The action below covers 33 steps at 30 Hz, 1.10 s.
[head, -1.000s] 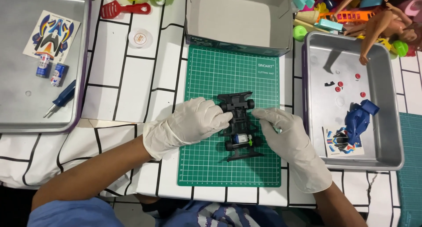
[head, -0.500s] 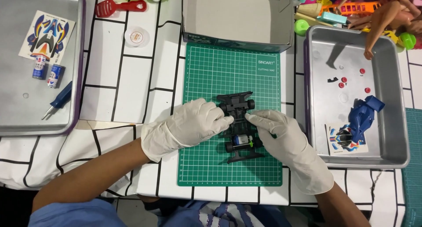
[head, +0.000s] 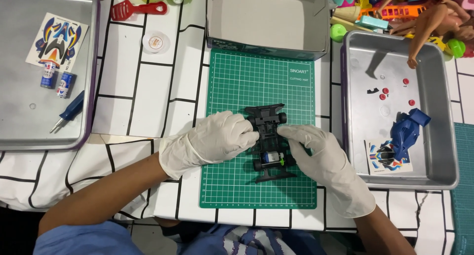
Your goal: The person assembles a model car on a green cutting mat. They attach the blue body shell to the black chassis, then insert red wheels into the wheel wells one by one.
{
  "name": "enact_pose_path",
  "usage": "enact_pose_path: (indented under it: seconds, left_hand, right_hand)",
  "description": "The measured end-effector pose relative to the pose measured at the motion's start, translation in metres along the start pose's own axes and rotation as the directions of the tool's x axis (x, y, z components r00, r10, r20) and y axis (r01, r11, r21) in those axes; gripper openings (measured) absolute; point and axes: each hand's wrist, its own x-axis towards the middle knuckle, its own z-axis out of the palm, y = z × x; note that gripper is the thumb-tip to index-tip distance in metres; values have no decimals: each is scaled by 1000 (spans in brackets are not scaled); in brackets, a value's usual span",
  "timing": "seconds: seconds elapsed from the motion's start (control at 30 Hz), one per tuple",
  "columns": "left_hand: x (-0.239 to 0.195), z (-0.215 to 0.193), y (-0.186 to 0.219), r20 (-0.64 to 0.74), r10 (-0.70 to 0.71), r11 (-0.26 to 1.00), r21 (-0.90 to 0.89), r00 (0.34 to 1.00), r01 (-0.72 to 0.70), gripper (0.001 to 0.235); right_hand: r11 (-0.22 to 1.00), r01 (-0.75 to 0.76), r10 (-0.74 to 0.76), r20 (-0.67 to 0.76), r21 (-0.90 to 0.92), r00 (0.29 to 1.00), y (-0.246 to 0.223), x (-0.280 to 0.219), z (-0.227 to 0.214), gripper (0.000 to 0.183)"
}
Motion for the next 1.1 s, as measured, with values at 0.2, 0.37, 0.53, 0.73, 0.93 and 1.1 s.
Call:
enact_pose_path:
  seconds: [0.2, 0.37, 0.53, 0.73, 0.93, 1.1]
  left_hand:
    - [19, -16, -7, 3, 76, 995, -57, 997, -76, 36]
    - [3, -3, -20, 41, 172, 985, -39, 984, -170, 38]
    - [17, -13, -10, -52, 123, 991, -42, 991, -125, 32]
    - [17, -10, -8, -63, 93, 991, -92, 994, -98, 36]
    - [15, -11, -10, -35, 77, 987, -139, 996, -81, 36]
    - [15, -15, -14, -13, 68, 980, -189, 998, -69, 36]
  right_hand:
    - [970, -172, 175, -1, 173, 985, -18, 7, -10, 37]
    - [974, -177, 176, 21, 144, 984, -19, 6, -9, 36]
    - [985, -126, 126, 6, 120, 992, -18, 3, -7, 37]
    - [987, -127, 128, 1, 98, 992, -18, 2, -2, 41]
    - [986, -134, 131, 29, 103, 991, -14, -2, -2, 41]
    - [993, -94, 88, 73, 74, 993, -17, -1, -11, 38]
